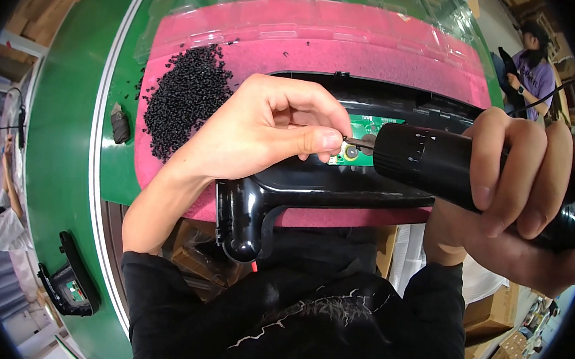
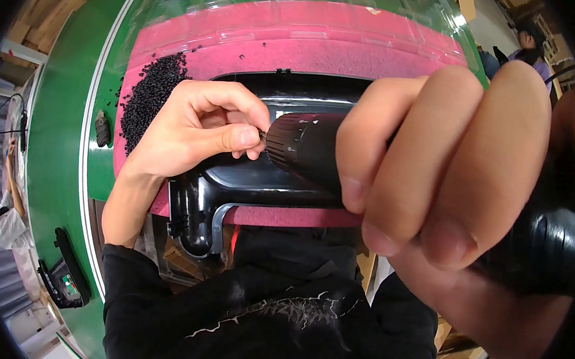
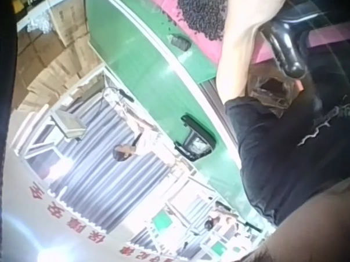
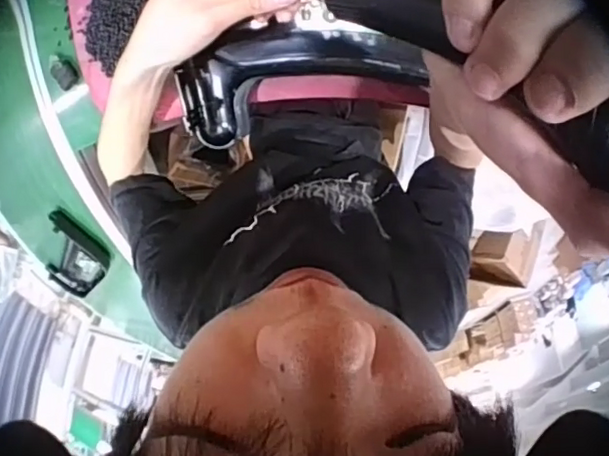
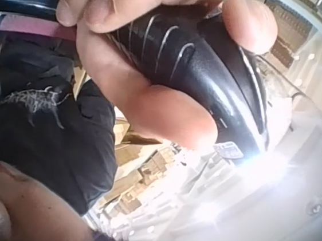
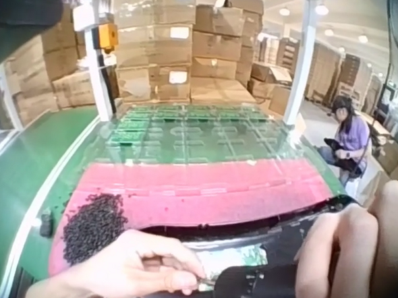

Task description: Installing a circuit board into a plastic housing and securing it with an electric screwdriver.

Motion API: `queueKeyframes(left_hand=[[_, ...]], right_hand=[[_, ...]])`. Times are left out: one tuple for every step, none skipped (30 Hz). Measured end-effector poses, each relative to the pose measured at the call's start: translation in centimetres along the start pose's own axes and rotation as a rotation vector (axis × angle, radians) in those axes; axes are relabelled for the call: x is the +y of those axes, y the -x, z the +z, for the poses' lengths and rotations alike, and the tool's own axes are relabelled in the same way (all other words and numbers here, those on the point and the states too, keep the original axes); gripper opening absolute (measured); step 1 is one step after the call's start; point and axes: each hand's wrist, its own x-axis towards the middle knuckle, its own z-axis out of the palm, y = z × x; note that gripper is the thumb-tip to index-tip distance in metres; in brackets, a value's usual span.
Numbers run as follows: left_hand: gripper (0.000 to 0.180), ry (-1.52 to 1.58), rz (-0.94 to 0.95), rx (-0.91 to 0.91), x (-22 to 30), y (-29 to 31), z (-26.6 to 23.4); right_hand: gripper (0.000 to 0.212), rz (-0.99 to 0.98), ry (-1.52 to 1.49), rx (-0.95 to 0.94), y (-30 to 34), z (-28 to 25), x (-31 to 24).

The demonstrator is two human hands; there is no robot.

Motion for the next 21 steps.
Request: queueKeyframes(left_hand=[[0.014, 0.003, -0.004, -0.002, 0.1, -0.1, 0.0], [0.013, -0.01, -0.021, 0.002, 0.1, -0.2, 0.1], [0.012, -0.022, -0.038, 0.005, 0.1, -0.3, 0.2], [0.012, -0.019, -0.041, 0.002, 0.0, -0.4, 0.2], [0.01, -0.095, -0.004, 0.037, -0.3, -0.5, 0.3], [0.01, -0.17, 0.034, 0.071, -0.4, -0.6, 0.3], [0.01, -0.16, 0.032, 0.066, -0.5, -0.7, 0.4], [0.01, -0.268, 0.056, 0.091, -0.3, -0.8, 0.3], [0.011, -0.377, 0.08, 0.116, -0.1, -0.9, 0.2], [0.013, -0.49, 0.129, 0.134, 0.0, -1.0, 0.1], [0.013, -0.481, 0.129, 0.129, -0.2, -1.2, 0.1], [0.014, -0.572, 0.195, 0.142, -0.4, -1.4, 0.2], [0.015, -0.666, 0.26, 0.159, -0.7, -1.5, 0.2], [0.02, -0.612, 0.25, 0.149, -1.0, -1.6, 0.4], [0.02, -0.61, 0.248, 0.151, -0.9, -1.7, 0.6], [0.023, -0.514, 0.158, 0.089, -0.3, -1.7, 0.8], [0.025, -0.419, 0.068, 0.03, 0.0, -1.8, 0.9], [0.023, -0.35, 0.089, 0.012, -0.2, -1.9, 1.0], [0.023, -0.354, 0.085, 0.015, -0.3, -1.9, 0.9], [0.02, -0.325, 0.078, 0.002, -0.3, -1.9, 0.8], [0.017, -0.297, 0.072, -0.012, -0.3, -1.9, 0.7]], right_hand=[[0.038, -0.012, 0.0, 0.001, 0.1, -0.1, 0.1], [0.039, -0.023, 0.0, 0.001, 0.2, -0.2, 0.3], [0.041, -0.034, 0.002, 0.002, 0.3, -0.3, 0.4], [0.043, -0.045, 0.003, 0.002, 0.4, -0.3, 0.7], [0.043, -0.041, 0.007, 0.006, 0.3, -0.7, 0.6], [0.044, -0.023, 0.008, 0.005, 0.1, -1.1, 0.5], [0.044, -0.002, 0.013, 0.005, -0.1, -1.6, 0.4], [0.045, 0.019, 0.019, 0.004, -0.2, -2.0, 0.2], [0.045, 0.041, 0.025, 0.003, -0.4, -2.5, 0.0], [0.046, 0.061, 0.03, 0.002, -0.6, -3.0, -0.1], [0.046, 0.08, 0.034, 0.0, -0.7, -3.4, -0.3], [0.047, 0.099, 0.037, -0.001, -0.9, -3.8, -0.5], [0.047, 0.103, 0.04, -0.001, -0.8, -3.7, -0.4], [0.047, 0.103, 0.027, 0.003, -0.7, -3.7, -0.3], [0.047, 0.102, 0.012, 0.006, -0.6, -3.7, -0.2], [0.047, 0.1, -0.005, 0.01, -0.6, -3.6, -0.1], [0.047, 0.098, -0.023, 0.013, -0.6, -3.5, 0.0], [0.047, 0.095, -0.043, 0.017, -0.6, -3.4, 0.1], [0.047, 0.09, -0.062, 0.022, -0.5, -3.3, 0.3], [0.047, 0.085, -0.081, 0.028, -0.5, -3.2, 0.5], [0.048, 0.079, -0.1, 0.034, -0.5, -3.1, 0.7]])
